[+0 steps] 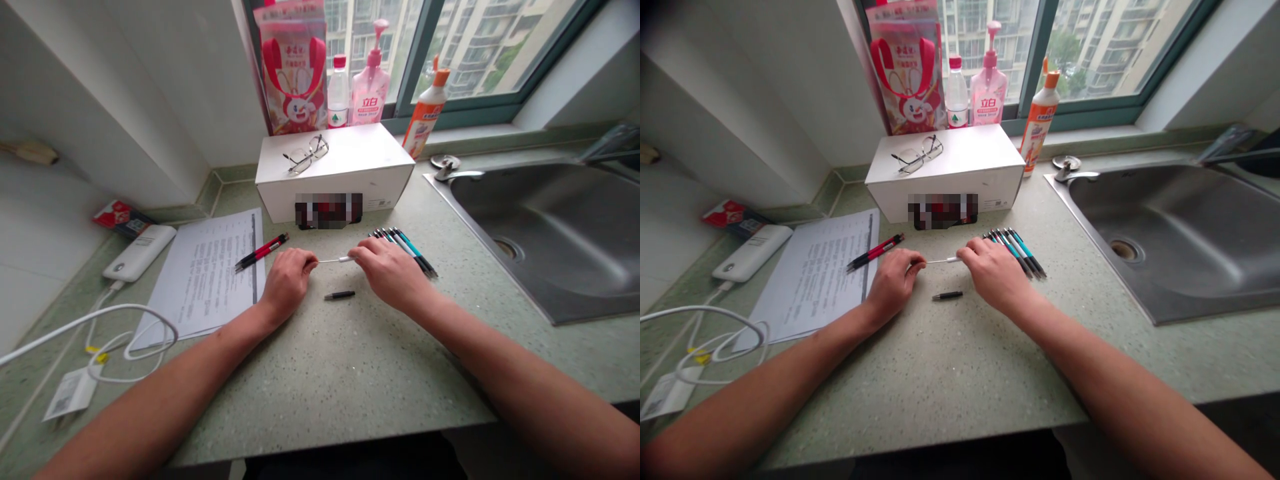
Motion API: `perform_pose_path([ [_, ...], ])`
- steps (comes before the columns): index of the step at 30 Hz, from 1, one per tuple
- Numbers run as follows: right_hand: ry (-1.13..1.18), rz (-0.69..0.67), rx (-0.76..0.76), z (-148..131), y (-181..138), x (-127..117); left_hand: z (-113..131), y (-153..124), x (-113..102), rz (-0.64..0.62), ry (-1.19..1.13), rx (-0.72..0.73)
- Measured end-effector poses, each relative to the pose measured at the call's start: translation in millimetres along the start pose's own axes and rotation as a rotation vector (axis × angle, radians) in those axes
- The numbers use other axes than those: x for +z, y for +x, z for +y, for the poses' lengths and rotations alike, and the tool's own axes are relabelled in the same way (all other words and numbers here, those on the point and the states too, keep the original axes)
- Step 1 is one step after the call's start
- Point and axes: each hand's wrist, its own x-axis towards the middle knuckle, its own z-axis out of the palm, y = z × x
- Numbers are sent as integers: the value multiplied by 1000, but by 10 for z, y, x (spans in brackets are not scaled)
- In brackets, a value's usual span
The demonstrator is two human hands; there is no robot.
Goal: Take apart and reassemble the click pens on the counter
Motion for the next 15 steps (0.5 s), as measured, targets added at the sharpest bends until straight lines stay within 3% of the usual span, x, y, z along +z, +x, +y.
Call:
perform_pose_path([
  [6,137,-78,-116,-134,-22,76,66,-22,-7,28,-154,104],
  [11,274,22,54,-125,-31,69,76,-34,-37,118,-256,-10],
  [13,365,92,142,-100,-26,65,85,-24,-52,42,-217,61],
  [15,451,161,195,-81,-20,68,102,-15,-58,-111,-171,189],
])
